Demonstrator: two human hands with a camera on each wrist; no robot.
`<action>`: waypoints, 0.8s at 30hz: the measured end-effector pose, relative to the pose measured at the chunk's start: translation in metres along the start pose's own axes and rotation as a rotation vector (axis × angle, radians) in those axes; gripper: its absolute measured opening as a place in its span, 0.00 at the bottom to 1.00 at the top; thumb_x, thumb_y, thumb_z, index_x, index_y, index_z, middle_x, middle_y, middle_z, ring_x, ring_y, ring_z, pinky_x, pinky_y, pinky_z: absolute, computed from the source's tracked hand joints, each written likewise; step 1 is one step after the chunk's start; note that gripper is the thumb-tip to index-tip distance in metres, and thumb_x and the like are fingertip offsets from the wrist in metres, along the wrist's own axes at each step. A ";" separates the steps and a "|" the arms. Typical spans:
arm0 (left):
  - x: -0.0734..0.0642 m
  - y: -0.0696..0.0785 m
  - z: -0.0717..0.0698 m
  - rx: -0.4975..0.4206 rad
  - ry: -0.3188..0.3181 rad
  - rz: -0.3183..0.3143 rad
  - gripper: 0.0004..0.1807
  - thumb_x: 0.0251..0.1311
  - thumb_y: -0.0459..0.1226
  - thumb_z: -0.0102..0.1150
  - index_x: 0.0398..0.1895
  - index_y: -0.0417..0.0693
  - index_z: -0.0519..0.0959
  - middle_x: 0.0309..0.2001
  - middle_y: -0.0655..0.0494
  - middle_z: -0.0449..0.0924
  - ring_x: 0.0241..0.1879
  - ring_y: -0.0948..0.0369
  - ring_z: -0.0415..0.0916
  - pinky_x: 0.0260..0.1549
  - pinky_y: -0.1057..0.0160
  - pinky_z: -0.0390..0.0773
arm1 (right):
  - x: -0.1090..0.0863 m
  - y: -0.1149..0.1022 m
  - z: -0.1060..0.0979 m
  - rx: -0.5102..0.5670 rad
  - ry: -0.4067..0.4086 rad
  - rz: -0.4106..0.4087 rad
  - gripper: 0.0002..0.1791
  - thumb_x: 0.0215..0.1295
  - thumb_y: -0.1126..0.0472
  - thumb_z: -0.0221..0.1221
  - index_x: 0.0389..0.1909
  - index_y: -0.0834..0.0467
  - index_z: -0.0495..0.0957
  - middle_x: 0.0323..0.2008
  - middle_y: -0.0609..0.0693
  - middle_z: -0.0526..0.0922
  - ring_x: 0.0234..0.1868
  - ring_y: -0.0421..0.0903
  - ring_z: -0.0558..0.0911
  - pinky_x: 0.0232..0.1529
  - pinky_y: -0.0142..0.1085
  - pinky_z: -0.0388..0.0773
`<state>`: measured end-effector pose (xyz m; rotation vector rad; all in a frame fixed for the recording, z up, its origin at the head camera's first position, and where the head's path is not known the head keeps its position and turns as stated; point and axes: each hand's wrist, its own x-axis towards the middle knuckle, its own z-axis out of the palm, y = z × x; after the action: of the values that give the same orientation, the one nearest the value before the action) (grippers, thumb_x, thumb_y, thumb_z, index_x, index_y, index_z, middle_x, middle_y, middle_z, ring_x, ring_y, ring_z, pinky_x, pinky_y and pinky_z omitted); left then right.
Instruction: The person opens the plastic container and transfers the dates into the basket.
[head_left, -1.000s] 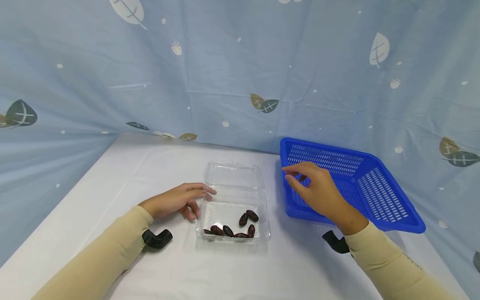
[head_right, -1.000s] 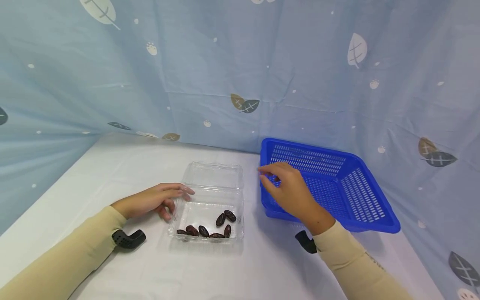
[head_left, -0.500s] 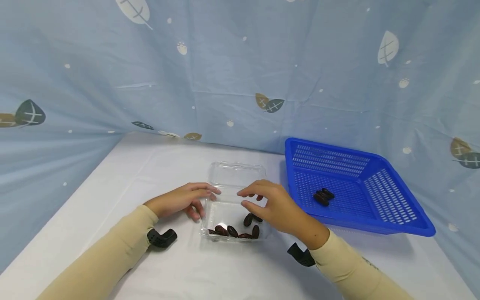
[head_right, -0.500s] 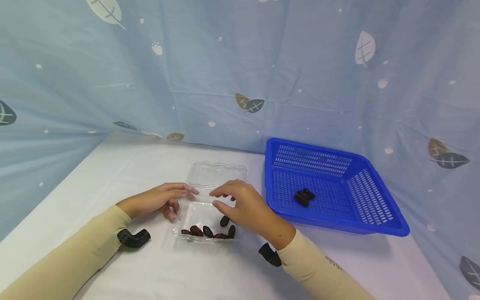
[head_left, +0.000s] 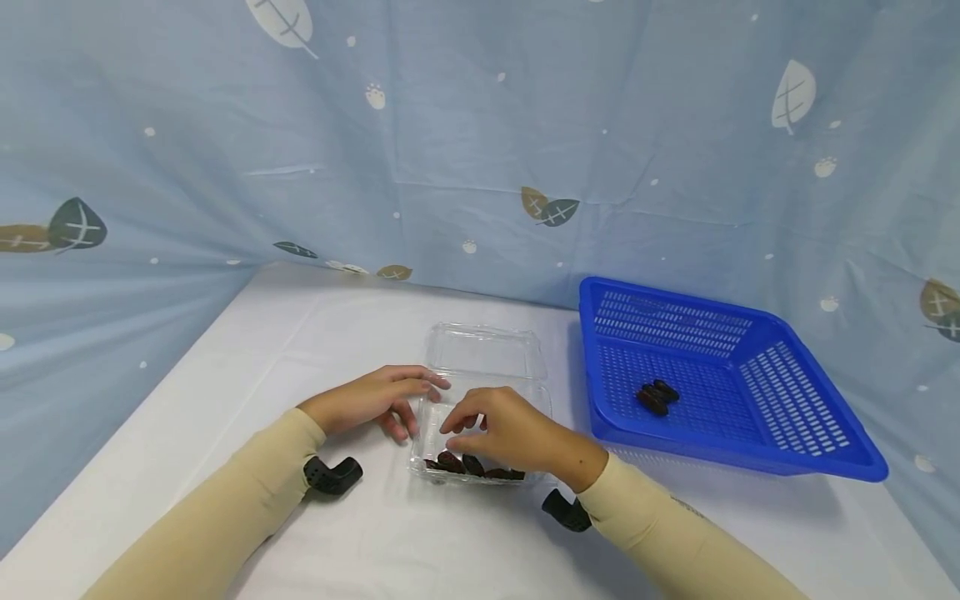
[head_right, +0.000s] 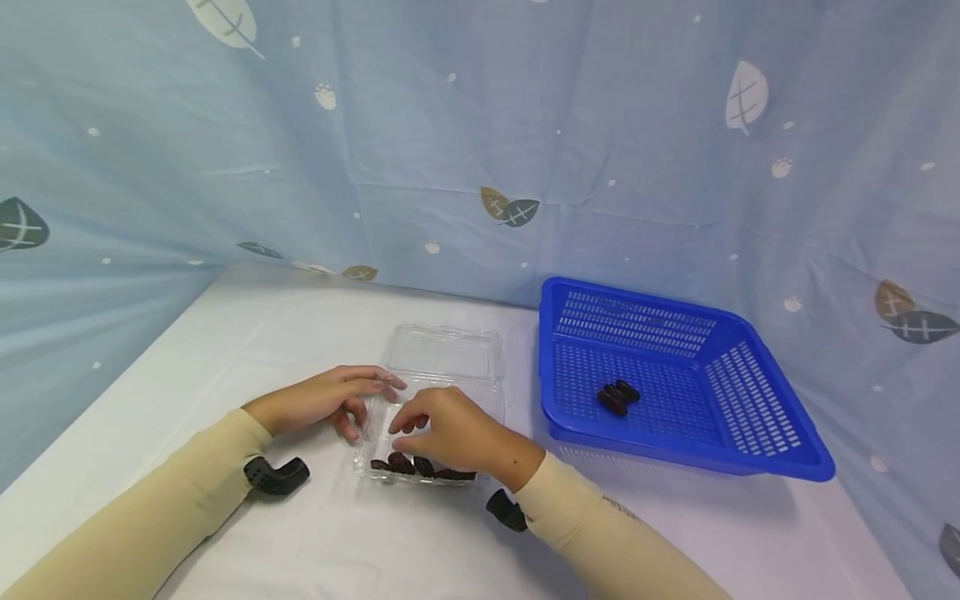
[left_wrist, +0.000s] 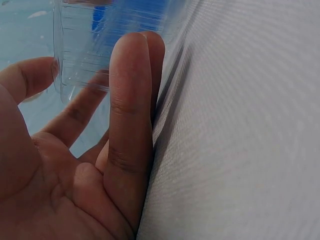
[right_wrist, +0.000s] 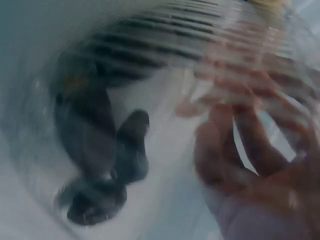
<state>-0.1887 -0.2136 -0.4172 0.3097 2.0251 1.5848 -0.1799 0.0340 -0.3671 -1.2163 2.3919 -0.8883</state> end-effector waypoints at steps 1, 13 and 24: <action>0.000 0.000 0.000 -0.001 0.001 0.000 0.21 0.76 0.48 0.47 0.67 0.55 0.73 0.64 0.47 0.75 0.28 0.59 0.82 0.30 0.62 0.85 | 0.002 0.001 0.002 0.001 -0.016 -0.001 0.08 0.64 0.61 0.68 0.42 0.57 0.88 0.38 0.45 0.86 0.42 0.43 0.83 0.46 0.38 0.82; 0.000 0.000 0.000 -0.010 -0.008 -0.002 0.21 0.76 0.47 0.47 0.67 0.54 0.73 0.64 0.46 0.75 0.27 0.59 0.82 0.29 0.63 0.84 | 0.019 0.005 0.021 0.013 -0.147 0.006 0.04 0.62 0.61 0.69 0.37 0.55 0.89 0.32 0.43 0.84 0.30 0.31 0.77 0.34 0.24 0.77; 0.001 -0.001 -0.001 -0.013 -0.008 0.006 0.21 0.76 0.47 0.46 0.67 0.53 0.72 0.65 0.45 0.74 0.28 0.59 0.82 0.28 0.64 0.84 | 0.025 0.005 0.024 0.014 -0.178 0.019 0.02 0.61 0.62 0.69 0.34 0.55 0.89 0.30 0.43 0.86 0.30 0.27 0.77 0.35 0.22 0.77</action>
<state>-0.1898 -0.2141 -0.4186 0.3174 2.0086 1.5978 -0.1849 0.0070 -0.3889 -1.2116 2.2494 -0.7558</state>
